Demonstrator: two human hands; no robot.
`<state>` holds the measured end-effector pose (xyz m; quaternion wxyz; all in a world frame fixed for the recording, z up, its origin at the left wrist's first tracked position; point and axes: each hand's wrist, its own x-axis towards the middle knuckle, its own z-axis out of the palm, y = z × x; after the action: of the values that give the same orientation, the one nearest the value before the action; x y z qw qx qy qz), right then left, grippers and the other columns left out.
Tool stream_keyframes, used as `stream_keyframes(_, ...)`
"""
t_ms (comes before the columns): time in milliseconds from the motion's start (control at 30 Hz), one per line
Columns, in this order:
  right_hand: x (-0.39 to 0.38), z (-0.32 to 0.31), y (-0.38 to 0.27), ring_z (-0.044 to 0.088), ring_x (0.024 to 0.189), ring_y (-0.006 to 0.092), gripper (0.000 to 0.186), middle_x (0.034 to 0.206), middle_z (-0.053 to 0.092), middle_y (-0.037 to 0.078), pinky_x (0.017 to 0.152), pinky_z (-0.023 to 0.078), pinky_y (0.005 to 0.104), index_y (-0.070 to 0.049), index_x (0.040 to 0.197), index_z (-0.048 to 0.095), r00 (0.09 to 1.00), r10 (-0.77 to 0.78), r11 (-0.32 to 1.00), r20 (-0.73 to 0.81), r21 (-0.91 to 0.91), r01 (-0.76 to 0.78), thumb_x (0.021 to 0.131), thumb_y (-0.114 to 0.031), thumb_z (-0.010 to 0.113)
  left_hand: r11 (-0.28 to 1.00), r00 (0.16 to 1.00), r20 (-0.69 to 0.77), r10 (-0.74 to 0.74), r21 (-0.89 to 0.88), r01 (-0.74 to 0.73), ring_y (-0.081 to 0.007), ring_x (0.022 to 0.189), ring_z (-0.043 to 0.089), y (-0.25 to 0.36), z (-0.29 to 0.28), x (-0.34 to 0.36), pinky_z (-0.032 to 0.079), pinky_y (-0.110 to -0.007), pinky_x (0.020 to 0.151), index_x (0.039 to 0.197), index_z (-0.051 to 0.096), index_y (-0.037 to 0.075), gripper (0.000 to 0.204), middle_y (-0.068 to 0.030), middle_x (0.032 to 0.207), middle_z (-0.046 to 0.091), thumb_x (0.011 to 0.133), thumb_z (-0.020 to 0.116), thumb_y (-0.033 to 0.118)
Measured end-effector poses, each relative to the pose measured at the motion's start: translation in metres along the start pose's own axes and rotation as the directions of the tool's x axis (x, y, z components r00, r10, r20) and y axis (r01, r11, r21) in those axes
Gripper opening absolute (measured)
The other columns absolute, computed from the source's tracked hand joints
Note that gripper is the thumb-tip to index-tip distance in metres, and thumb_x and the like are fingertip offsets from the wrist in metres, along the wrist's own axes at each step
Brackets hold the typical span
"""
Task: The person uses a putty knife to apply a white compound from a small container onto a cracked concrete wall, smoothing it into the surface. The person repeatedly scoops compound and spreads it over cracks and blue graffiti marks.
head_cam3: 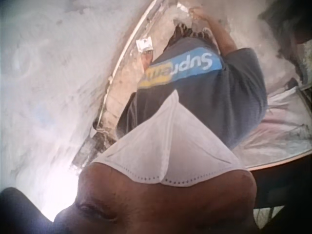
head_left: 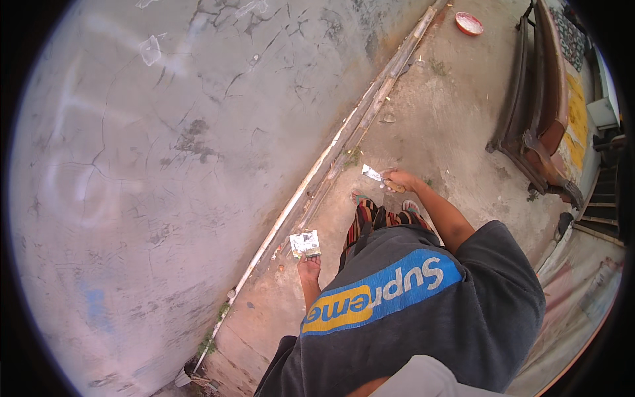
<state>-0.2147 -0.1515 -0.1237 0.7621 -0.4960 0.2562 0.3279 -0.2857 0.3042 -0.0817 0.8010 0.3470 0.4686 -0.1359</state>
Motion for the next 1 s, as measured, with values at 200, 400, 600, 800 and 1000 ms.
stream_keyframes(200, -0.091, -0.078, 0.079, 0.053, 0.059, 0.0109, 0.030, 0.083, 0.059, 0.006, 0.044, 0.046, 0.0261, -0.008, 0.115, 0.052, 0.987, 0.051, 0.985, -0.155, 0.170, -0.025, 0.093, -0.026, 0.043, 1.000, 0.999, -0.053, 0.011, -0.023, -0.012, -0.0265, 0.115, 0.050, -0.052, 0.020, -0.037, 0.039, -0.043, 0.103, 0.119, 0.049, 0.005, 0.031, -0.0116, 0.120, 0.053, 0.096, 0.044, 0.025)
stream_keyframes(400, -0.137, -0.159, 0.146, 0.052, 0.053, 0.0146, 0.026, 0.078, 0.059, 0.009, 0.042, 0.045, 0.0289, -0.002, 0.101, 0.053, 0.885, 0.148, 0.941, -0.442, 0.338, 0.012, 0.091, -0.024, 0.045, 0.995, 0.989, -0.143, -0.027, -0.100, 0.013, -0.0275, 0.114, 0.051, -0.100, -0.023, -0.053, 0.041, -0.044, 0.101, 0.116, 0.050, 0.005, 0.031, -0.0115, 0.116, 0.055, 0.095, 0.046, 0.027)
stream_keyframes(600, -0.161, -0.185, 0.149, 0.050, 0.047, 0.0169, 0.027, 0.068, 0.057, 0.011, 0.041, 0.045, 0.0301, 0.001, 0.087, 0.054, 0.827, 0.178, 0.941, -0.533, 0.337, 0.015, 0.090, -0.024, 0.045, 0.967, 0.965, -0.256, -0.061, -0.255, -0.007, -0.0285, 0.102, 0.058, -0.137, -0.148, -0.024, 0.048, -0.048, 0.091, 0.112, 0.050, 0.005, 0.029, -0.0119, 0.107, 0.058, 0.097, 0.042, 0.028)
stream_keyframes(800, -0.150, -0.201, 0.149, 0.051, 0.049, 0.0174, 0.021, 0.073, 0.058, 0.011, 0.041, 0.044, 0.0318, 0.000, 0.089, 0.053, 0.867, 0.166, 0.962, -0.469, 0.270, -0.038, 0.086, -0.019, 0.046, 0.906, 0.952, -0.283, -0.115, -0.423, -0.017, -0.0285, 0.100, 0.059, -0.174, -0.208, -0.004, 0.049, -0.048, 0.089, 0.113, 0.050, 0.005, 0.029, -0.0116, 0.107, 0.059, 0.096, 0.043, 0.028)
stream_keyframes(1000, -0.134, -0.199, 0.132, 0.052, 0.051, 0.0175, 0.023, 0.077, 0.059, 0.011, 0.043, 0.044, 0.0320, -0.002, 0.099, 0.052, 0.876, 0.154, 0.979, -0.457, 0.193, -0.072, 0.088, -0.021, 0.046, 0.876, 0.930, -0.368, 0.028, -0.440, -0.200, -0.0285, 0.105, 0.058, -0.170, -0.065, -0.087, 0.047, -0.048, 0.091, 0.114, 0.052, 0.006, 0.029, -0.0112, 0.112, 0.059, 0.095, 0.043, 0.026)
